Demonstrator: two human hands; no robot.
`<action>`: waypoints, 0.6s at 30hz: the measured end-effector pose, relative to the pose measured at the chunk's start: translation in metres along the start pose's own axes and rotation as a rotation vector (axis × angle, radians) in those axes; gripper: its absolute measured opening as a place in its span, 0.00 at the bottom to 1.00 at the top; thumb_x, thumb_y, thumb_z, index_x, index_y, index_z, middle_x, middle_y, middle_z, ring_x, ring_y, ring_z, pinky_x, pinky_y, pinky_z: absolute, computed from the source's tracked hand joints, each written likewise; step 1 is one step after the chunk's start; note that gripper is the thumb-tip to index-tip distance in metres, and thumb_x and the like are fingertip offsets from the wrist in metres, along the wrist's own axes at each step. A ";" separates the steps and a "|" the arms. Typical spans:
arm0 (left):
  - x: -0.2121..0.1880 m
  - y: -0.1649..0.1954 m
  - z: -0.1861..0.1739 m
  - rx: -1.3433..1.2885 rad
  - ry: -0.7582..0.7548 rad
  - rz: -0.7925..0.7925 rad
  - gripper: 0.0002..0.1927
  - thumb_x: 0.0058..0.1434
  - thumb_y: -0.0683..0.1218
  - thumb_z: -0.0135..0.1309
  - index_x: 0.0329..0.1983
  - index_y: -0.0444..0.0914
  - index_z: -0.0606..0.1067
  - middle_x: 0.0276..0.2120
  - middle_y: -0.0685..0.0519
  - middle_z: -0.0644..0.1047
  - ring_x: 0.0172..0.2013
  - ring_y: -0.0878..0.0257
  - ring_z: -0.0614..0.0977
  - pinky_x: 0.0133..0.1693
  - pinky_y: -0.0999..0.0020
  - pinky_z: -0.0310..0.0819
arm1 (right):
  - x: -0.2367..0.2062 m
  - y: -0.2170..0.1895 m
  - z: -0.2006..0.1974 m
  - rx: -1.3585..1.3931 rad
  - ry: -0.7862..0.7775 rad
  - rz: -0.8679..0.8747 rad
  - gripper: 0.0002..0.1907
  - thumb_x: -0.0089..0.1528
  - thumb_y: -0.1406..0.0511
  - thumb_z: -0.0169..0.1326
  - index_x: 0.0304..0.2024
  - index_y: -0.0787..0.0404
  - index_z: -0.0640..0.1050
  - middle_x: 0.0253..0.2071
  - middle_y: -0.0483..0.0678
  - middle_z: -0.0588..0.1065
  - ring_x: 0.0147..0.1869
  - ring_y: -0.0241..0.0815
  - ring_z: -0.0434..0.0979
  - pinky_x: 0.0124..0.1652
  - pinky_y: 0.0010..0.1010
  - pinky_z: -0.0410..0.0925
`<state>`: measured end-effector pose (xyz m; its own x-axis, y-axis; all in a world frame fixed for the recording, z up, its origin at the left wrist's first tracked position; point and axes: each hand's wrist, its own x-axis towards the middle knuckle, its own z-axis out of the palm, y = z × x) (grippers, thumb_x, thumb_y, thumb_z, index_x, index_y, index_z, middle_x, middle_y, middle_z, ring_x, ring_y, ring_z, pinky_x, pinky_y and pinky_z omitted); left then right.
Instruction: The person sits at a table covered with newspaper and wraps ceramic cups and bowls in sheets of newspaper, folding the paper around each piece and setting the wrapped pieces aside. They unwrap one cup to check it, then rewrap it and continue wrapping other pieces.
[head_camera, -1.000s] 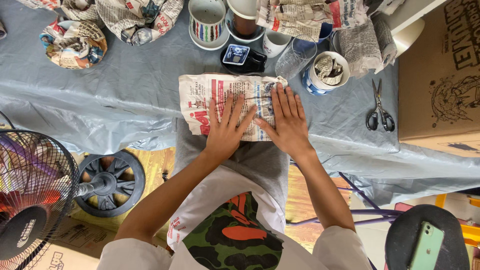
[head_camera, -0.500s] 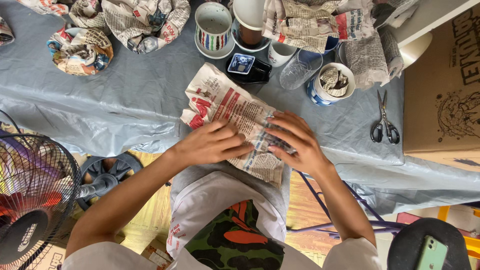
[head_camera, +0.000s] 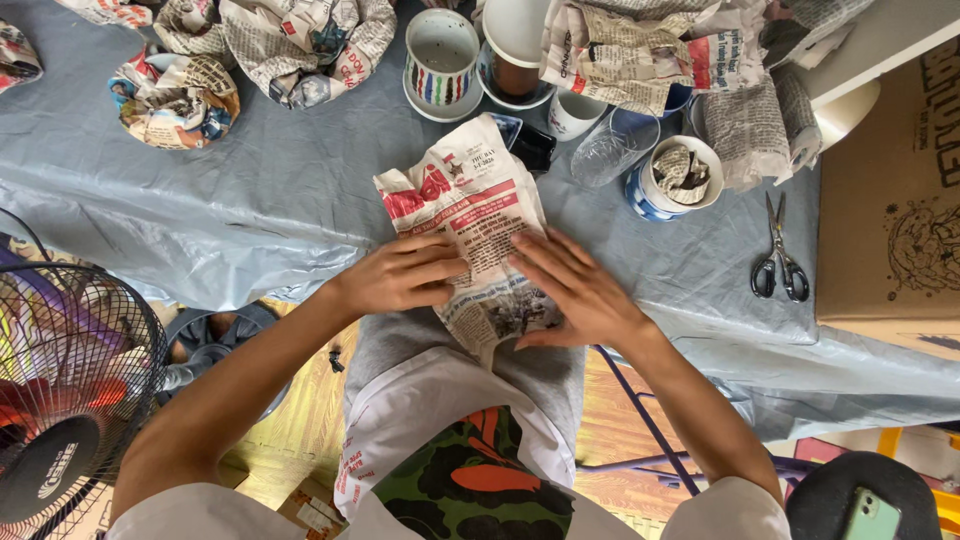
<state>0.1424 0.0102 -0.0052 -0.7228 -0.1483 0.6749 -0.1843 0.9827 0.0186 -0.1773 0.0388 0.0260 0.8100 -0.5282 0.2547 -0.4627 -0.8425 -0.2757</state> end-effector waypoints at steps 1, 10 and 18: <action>-0.006 -0.001 -0.001 0.000 -0.010 -0.018 0.11 0.52 0.44 0.62 0.27 0.39 0.69 0.52 0.50 0.78 0.56 0.50 0.79 0.62 0.55 0.73 | 0.004 -0.003 -0.001 -0.034 -0.068 -0.012 0.60 0.48 0.38 0.67 0.70 0.66 0.62 0.74 0.57 0.57 0.78 0.56 0.55 0.73 0.53 0.48; -0.040 0.004 -0.021 0.073 -0.058 -0.163 0.10 0.50 0.43 0.59 0.26 0.37 0.68 0.55 0.48 0.78 0.60 0.49 0.78 0.65 0.56 0.69 | 0.008 0.003 -0.009 -0.271 -0.388 -0.031 0.61 0.41 0.65 0.70 0.75 0.50 0.56 0.78 0.46 0.50 0.81 0.45 0.47 0.75 0.45 0.44; -0.025 0.045 0.007 0.107 -0.029 -0.384 0.28 0.47 0.47 0.60 0.55 0.47 0.83 0.55 0.46 0.75 0.62 0.47 0.71 0.67 0.37 0.50 | -0.006 0.027 -0.002 -0.023 -0.116 -0.010 0.47 0.44 0.84 0.57 0.66 0.55 0.71 0.71 0.45 0.68 0.76 0.42 0.65 0.70 0.41 0.57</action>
<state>0.1478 0.0574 -0.0261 -0.6059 -0.5072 0.6129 -0.5121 0.8382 0.1874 -0.1952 0.0189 0.0192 0.8504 -0.5048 0.1482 -0.4612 -0.8509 -0.2516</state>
